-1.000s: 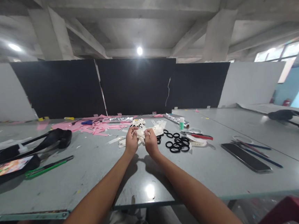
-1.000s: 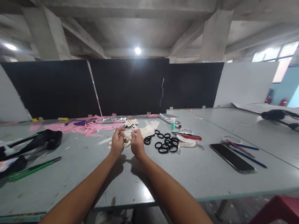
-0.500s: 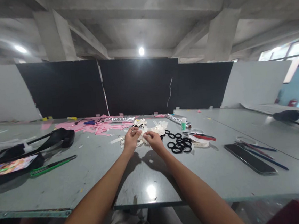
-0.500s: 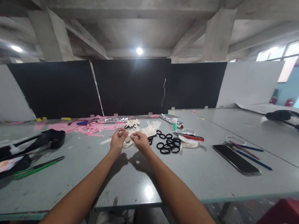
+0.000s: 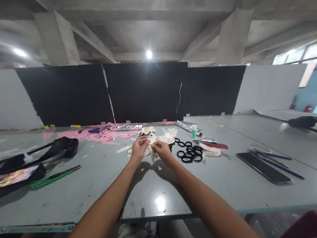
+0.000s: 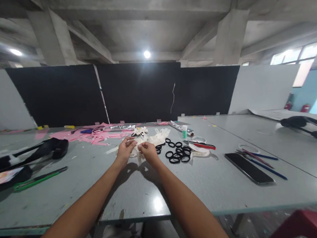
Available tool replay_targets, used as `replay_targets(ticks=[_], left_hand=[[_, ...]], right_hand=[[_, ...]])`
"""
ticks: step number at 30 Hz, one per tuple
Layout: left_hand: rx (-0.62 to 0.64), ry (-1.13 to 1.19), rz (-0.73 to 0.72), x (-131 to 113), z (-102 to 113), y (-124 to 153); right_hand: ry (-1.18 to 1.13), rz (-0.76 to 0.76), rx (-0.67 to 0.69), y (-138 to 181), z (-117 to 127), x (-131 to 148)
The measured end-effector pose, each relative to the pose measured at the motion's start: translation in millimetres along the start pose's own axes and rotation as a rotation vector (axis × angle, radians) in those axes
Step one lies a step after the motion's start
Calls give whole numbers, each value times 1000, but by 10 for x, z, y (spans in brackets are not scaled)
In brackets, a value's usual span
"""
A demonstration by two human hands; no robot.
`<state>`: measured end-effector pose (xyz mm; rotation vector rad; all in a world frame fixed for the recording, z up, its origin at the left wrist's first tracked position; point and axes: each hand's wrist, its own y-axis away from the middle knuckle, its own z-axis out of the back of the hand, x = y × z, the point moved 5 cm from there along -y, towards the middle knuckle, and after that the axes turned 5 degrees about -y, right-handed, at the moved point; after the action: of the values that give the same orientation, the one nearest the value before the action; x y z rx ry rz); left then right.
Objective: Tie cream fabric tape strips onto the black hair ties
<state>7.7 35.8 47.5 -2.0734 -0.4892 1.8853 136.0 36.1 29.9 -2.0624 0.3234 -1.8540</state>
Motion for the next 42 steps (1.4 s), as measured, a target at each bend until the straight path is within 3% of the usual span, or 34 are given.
replay_targets(ticks=[9,13,18,24,28,35,42], left_hand=[[169,107,10,12,-73,22],[89,31,-17,12,-40,4],[-21,-24,-54,-5,36,-13],[-2,-2,-69,13,43,-20],[-4,-6,-80,27,50,-26],[-10,7,-59,12,53,-21],[28,4,37,78,25,-30]], right_hand=[[81,60,-61,-31,97,-1],[45,-21,-66,-10,98,-42],[-21,-141,76,36,-21,-96],[-94,-132,17,-6,33,-95],[-79,-166,74,28,-17,-115],[115,-31,70,15,17,-138],[300,150,54,18,59,44]])
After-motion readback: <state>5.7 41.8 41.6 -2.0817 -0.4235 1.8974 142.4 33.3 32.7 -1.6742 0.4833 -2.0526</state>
